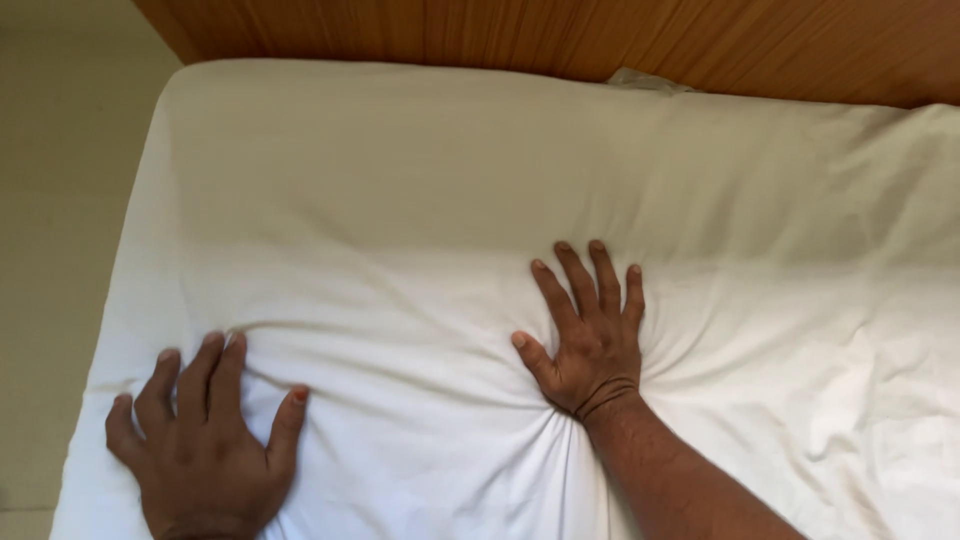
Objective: The person smooths a white bed sheet over a mattress, starting at the headboard and working down the length of the bed. They use both hands to pull the fabric taut and remove wrinkles, tucking the edges under the mattress near the headboard.
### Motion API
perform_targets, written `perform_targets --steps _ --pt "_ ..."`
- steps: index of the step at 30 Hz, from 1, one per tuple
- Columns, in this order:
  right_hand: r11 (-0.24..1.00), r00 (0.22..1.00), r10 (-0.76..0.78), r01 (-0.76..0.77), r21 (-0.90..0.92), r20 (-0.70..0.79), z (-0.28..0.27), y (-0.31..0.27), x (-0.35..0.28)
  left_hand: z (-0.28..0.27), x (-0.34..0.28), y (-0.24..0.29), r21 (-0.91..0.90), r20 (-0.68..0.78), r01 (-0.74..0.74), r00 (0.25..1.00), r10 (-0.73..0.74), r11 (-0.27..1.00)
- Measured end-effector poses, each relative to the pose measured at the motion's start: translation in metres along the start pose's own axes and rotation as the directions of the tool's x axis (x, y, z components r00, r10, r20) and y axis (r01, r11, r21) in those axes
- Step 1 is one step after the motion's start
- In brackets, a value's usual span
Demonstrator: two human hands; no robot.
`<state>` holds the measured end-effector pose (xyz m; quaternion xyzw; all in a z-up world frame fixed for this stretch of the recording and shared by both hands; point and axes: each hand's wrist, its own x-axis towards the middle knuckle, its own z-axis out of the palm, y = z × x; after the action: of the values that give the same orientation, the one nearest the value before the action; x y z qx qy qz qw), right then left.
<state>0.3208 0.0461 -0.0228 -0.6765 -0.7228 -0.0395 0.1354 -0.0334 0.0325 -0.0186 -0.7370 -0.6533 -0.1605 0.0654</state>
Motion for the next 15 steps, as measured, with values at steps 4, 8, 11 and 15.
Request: perform_targets --steps 4,8,11,15 --pt "1.000 1.000 -0.007 0.007 0.021 -0.009 -0.001 0.002 -0.004 0.011 -0.006 -0.005 0.078 -0.066 -0.019 0.998 0.024 0.997" --pt "0.998 0.999 -0.028 0.030 0.055 -0.043 0.004 0.000 0.000 0.014 -0.002 -0.006 0.099 -0.084 0.014 0.996 -0.005 0.995" --pt "0.999 0.999 -0.027 0.028 0.033 -0.034 0.000 0.003 0.001 0.034 -0.011 -0.027 0.234 0.048 0.005 0.999 -0.017 0.972" --pt "0.999 0.999 -0.034 0.035 0.040 -0.024 -0.005 0.006 -0.001 0.065 -0.036 -0.084 0.362 0.177 -0.037 0.984 -0.030 0.931"
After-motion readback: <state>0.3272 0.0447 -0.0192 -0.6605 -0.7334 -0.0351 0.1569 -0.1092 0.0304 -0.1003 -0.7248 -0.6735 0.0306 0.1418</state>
